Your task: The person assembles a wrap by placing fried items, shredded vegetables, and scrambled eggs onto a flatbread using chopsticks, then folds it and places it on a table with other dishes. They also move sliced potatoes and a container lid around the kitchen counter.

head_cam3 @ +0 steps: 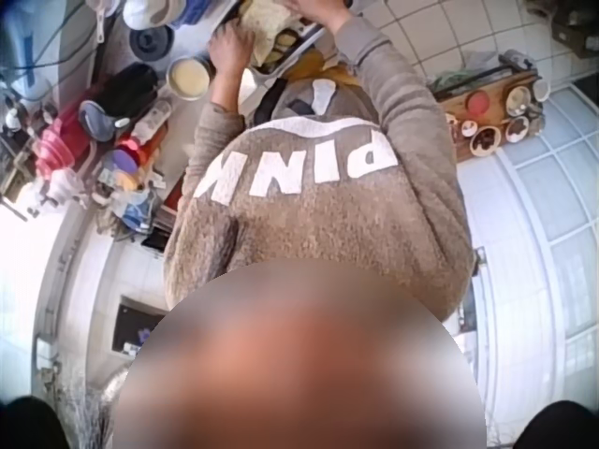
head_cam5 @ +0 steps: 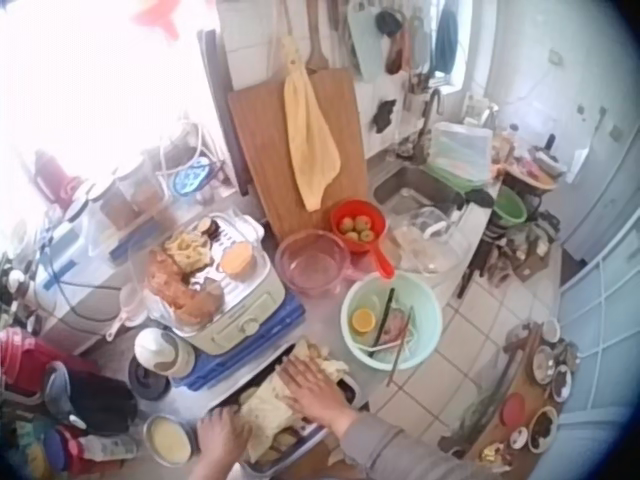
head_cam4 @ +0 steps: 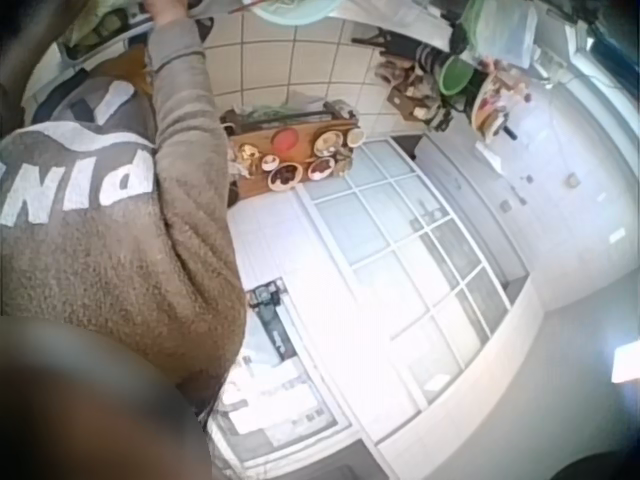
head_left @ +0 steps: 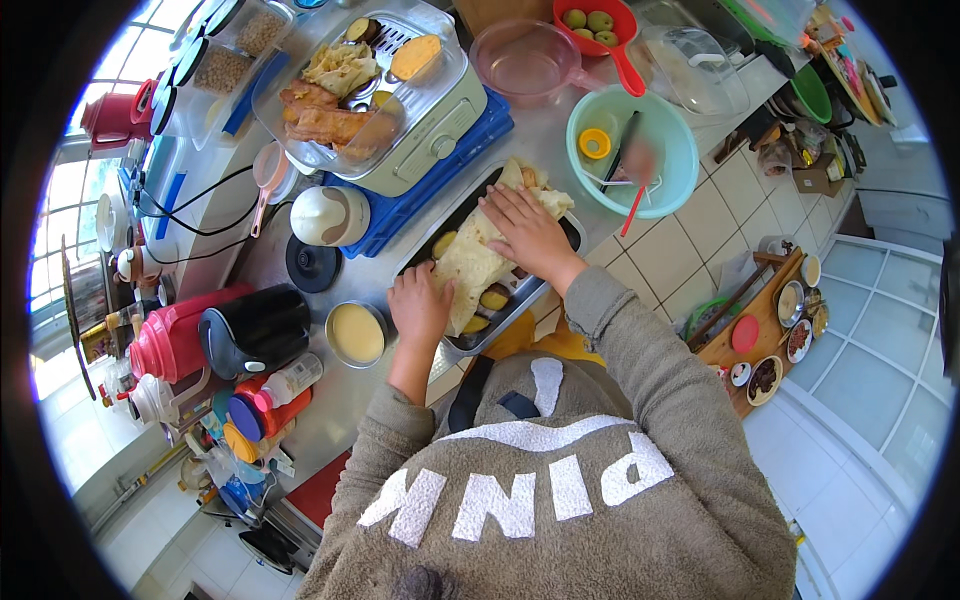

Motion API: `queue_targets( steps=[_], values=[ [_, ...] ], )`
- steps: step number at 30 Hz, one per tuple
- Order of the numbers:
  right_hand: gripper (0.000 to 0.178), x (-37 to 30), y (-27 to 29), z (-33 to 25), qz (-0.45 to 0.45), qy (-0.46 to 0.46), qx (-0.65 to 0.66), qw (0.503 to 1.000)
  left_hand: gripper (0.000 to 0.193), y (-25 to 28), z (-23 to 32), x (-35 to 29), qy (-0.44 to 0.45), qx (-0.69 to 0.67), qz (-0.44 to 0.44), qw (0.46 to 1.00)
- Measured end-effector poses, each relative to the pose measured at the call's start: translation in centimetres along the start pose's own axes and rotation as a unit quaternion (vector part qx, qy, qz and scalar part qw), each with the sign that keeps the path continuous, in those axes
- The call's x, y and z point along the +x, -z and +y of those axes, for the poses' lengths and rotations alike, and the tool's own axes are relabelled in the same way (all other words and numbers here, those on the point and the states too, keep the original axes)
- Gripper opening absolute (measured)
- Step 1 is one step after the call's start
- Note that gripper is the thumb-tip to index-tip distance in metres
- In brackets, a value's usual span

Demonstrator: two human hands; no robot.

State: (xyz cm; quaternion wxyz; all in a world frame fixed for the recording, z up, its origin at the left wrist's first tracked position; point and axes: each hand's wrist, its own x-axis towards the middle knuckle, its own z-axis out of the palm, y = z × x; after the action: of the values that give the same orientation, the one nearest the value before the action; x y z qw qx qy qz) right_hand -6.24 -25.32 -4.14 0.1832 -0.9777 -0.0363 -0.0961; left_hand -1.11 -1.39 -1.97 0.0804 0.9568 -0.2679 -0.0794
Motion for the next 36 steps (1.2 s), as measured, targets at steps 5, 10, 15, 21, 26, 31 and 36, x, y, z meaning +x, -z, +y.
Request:
queue_targets(
  steps=[5,10,15,21,26,31,36],
  values=[
    [0.068,0.0,0.0,0.1,-0.002,-0.004,0.002,1.000,0.049,1.6,-1.0,-0.2,0.041,-0.105,-0.075,0.991],
    [0.068,-0.1,-0.1,0.3,0.000,-0.011,0.005,1.000,0.042,1.8,-1.0,-0.8,0.102,-0.176,-0.086,0.975],
    [0.068,0.0,-0.2,0.3,0.007,-0.004,0.015,1.000,0.036,-0.5,-3.9,-1.1,0.118,-0.261,-0.094,0.953],
    [0.068,-0.3,-0.6,0.8,0.012,-0.009,0.020,1.000,0.026,2.7,-3.6,0.6,0.198,-0.473,-0.200,0.835],
    [0.069,-0.2,-0.5,0.8,0.016,-0.009,0.022,1.000,0.027,5.7,-1.0,3.6,0.255,-0.609,-0.232,0.714],
    [0.060,-0.4,-0.8,1.4,0.034,0.005,0.008,0.999,0.023,6.2,3.0,8.0,0.241,-0.628,-0.250,0.697],
    [0.055,-0.5,-1.2,1.8,0.076,-0.007,0.131,0.988,0.022,6.6,7.0,11.9,0.218,-0.663,-0.306,0.647]
  ],
)
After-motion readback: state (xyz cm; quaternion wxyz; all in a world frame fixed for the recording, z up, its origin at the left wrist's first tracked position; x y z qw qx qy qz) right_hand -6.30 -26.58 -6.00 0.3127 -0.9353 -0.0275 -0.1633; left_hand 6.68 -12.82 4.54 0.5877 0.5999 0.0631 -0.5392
